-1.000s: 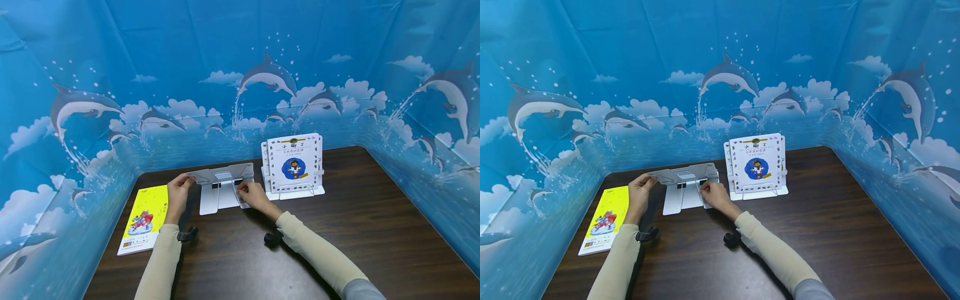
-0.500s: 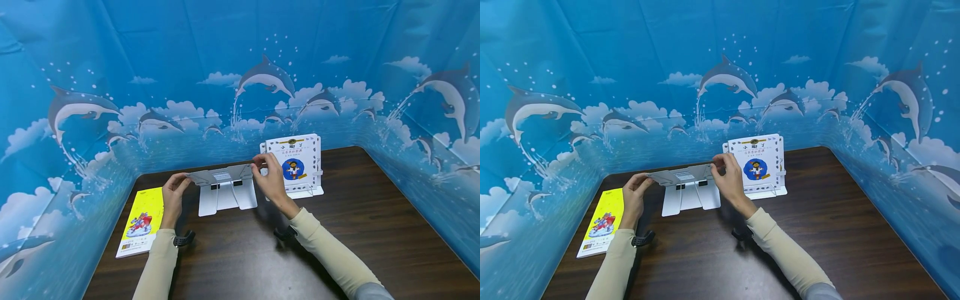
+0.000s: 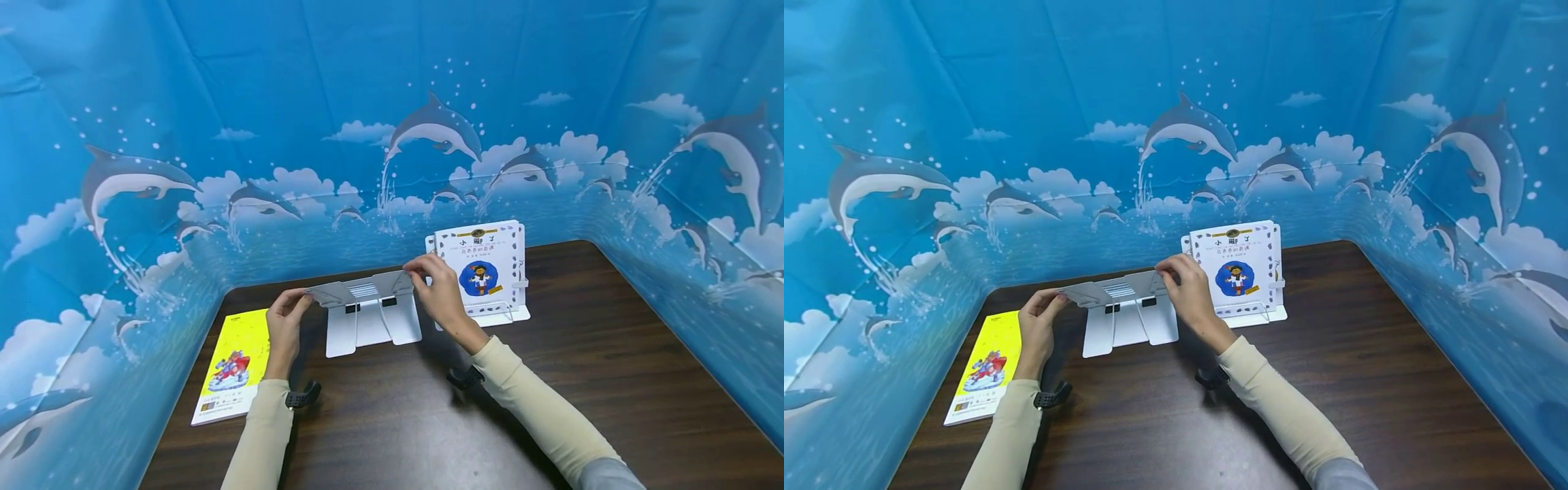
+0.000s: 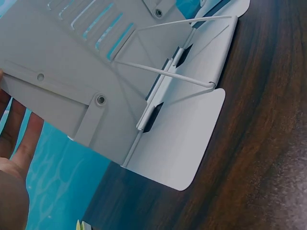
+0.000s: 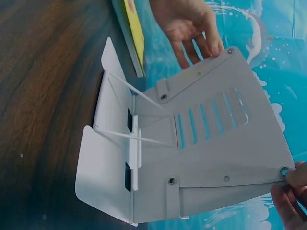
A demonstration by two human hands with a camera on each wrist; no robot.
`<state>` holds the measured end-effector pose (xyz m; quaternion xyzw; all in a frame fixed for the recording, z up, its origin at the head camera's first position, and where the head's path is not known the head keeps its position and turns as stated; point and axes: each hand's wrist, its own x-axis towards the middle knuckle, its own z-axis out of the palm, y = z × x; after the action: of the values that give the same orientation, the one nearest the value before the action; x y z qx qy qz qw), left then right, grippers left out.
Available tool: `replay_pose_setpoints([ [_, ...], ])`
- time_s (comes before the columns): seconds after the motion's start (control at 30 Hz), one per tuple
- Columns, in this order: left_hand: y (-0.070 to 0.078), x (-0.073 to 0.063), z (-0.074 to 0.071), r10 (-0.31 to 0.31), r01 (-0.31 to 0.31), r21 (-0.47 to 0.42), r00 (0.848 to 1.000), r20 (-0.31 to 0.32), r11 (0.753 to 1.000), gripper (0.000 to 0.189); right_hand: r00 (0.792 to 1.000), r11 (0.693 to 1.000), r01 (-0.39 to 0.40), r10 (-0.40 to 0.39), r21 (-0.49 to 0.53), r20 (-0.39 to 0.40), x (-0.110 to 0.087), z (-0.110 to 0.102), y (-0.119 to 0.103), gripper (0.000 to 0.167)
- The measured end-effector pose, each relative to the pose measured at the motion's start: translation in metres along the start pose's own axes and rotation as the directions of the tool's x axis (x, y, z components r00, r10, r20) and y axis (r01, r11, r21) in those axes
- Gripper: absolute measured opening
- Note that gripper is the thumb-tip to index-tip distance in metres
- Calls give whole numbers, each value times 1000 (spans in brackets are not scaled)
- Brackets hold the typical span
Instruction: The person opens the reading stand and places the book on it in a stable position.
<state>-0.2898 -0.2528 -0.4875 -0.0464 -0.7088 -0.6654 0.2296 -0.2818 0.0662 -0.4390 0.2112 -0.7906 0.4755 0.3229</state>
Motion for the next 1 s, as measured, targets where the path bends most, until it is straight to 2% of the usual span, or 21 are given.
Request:
replay_pose_setpoints([
  [0.13,0,-5,-2,4,-4,-17,1000,-5,1000,29,1000,999,-11,11,-30,-4,3,2,1,12],
  [0.3,1,-9,-4,43,-43,-11,999,11,999,23,999,997,-43,42,-58,-14,12,6,3,10],
  [0.6,7,-26,-6,108,-109,22,993,39,994,15,997,993,-75,78,-93,26,31,16,11,13],
  [0.8,11,-39,-2,192,-195,50,980,56,980,13,995,987,-57,68,-149,68,47,27,17,15],
  [1.0,16,-55,8,288,-293,89,955,69,952,16,993,985,-53,70,-163,99,65,39,20,18],
])
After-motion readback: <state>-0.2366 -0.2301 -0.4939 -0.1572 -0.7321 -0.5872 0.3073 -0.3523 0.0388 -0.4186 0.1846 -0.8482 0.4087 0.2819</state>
